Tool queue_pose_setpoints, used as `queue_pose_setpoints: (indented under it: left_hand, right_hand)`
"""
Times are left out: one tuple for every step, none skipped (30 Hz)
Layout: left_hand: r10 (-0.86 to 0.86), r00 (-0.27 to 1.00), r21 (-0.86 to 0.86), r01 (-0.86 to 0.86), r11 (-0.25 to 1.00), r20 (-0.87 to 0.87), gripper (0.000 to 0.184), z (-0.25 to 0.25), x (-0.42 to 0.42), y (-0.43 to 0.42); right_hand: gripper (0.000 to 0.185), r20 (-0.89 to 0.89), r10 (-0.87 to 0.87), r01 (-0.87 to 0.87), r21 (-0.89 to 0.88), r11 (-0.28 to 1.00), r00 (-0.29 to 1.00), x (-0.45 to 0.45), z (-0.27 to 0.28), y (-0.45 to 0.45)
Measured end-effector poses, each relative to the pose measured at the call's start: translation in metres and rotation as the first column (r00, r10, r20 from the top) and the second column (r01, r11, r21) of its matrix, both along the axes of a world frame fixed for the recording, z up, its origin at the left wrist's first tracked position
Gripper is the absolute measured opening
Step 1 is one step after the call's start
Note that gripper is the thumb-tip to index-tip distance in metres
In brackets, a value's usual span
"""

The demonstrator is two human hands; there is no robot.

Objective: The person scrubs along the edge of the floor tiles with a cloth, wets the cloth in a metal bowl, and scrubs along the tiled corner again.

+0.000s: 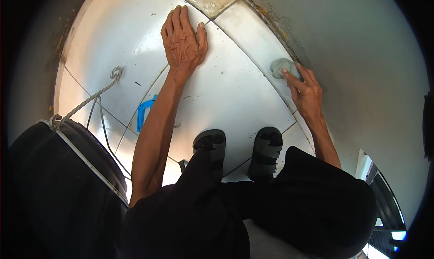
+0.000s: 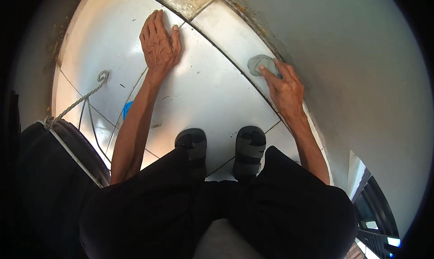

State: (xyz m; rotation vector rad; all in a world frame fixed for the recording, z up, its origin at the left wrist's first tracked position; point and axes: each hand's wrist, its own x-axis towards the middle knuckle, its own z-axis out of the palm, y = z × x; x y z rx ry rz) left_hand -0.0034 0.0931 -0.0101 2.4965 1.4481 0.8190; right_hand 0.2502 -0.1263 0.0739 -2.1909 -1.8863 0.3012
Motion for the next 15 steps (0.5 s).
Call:
queue_pose_setpoints:
  left_hand:
    - [-0.007,1.000,0.008,0.007,1.000,-0.008,0.058,-0.001,0.000,0.000]
    - [-0.004,1.000,0.001,0.004,1.000,-0.010,0.058,-0.002,0.001,-0.001]
    - [0.006,0.999,0.009,-0.005,1.000,-0.034,0.058,-0.001,0.002,-0.001]
    - [0.011,0.998,0.017,-0.011,1.000,-0.057,0.058,-0.001,0.003,-0.001]
    - [0.004,0.998,0.010,-0.003,1.000,-0.058,0.058,0.000,0.005,-0.001]
    - [0.006,0.998,0.009,-0.005,1.000,-0.058,0.059,0.000,0.006,-0.002]
    - [0.012,0.998,0.010,-0.011,1.000,-0.060,0.059,0.001,0.005,-0.002]
    - [0.007,0.998,-0.001,-0.007,1.000,-0.064,0.059,0.001,0.005,-0.004]
    - [0.006,0.998,-0.014,-0.006,1.000,-0.059,0.058,0.002,0.005,-0.005]
    - [0.009,0.999,-0.016,-0.010,1.000,-0.052,0.058,0.003,0.006,-0.003]
    - [0.020,0.997,-0.008,-0.021,1.000,-0.076,0.058,0.002,0.006,-0.002]
    - [0.021,0.997,-0.007,-0.021,1.000,-0.079,0.058,0.001,0.006,-0.002]
    - [0.015,0.996,-0.003,-0.015,1.000,-0.085,0.059,0.000,0.006,0.000]
    - [0.007,0.996,-0.001,-0.007,1.000,-0.093,0.060,0.000,0.005,-0.001]
    - [0.006,0.995,0.003,-0.006,1.000,-0.096,0.060,0.000,0.004,-0.002]
  right_hand:
    - [0.036,0.022,-0.067,0.069,-0.065,0.996,0.997,0.013,-0.001,-0.042]
    - [0.037,0.048,-0.136,0.141,-0.129,0.982,0.990,0.023,-0.007,-0.076]
    - [0.037,0.046,-0.135,0.140,-0.136,0.981,0.990,0.029,-0.019,-0.099]
    - [0.037,0.092,-0.089,0.099,-0.113,0.989,0.992,0.033,-0.031,-0.119]
    - [0.038,0.139,-0.047,0.060,-0.092,0.994,0.989,0.035,-0.037,-0.128]
    - [0.038,0.136,-0.051,0.065,-0.100,0.993,0.989,0.033,-0.041,-0.123]
    - [0.038,0.156,-0.058,0.070,-0.070,0.995,0.986,0.026,-0.046,-0.104]
    - [0.038,0.178,-0.069,0.077,-0.042,0.996,0.982,0.019,-0.050,-0.084]
    - [0.038,0.168,-0.064,0.064,0.000,0.998,0.984,0.013,-0.054,-0.062]
    - [0.038,0.160,-0.055,0.047,0.054,0.997,0.986,0.008,-0.060,-0.032]
    - [0.038,0.174,-0.060,0.044,0.091,0.995,0.983,-0.001,-0.066,-0.002]
    - [0.038,0.184,-0.065,0.042,0.125,0.991,0.981,-0.012,-0.072,0.026]
    - [0.037,0.201,-0.078,0.056,0.116,0.992,0.976,-0.021,-0.077,0.057]
    - [0.037,0.218,-0.092,0.071,0.105,0.992,0.972,-0.030,-0.081,0.088]
    - [0.035,0.206,-0.087,0.062,0.124,0.990,0.975,-0.038,-0.083,0.119]
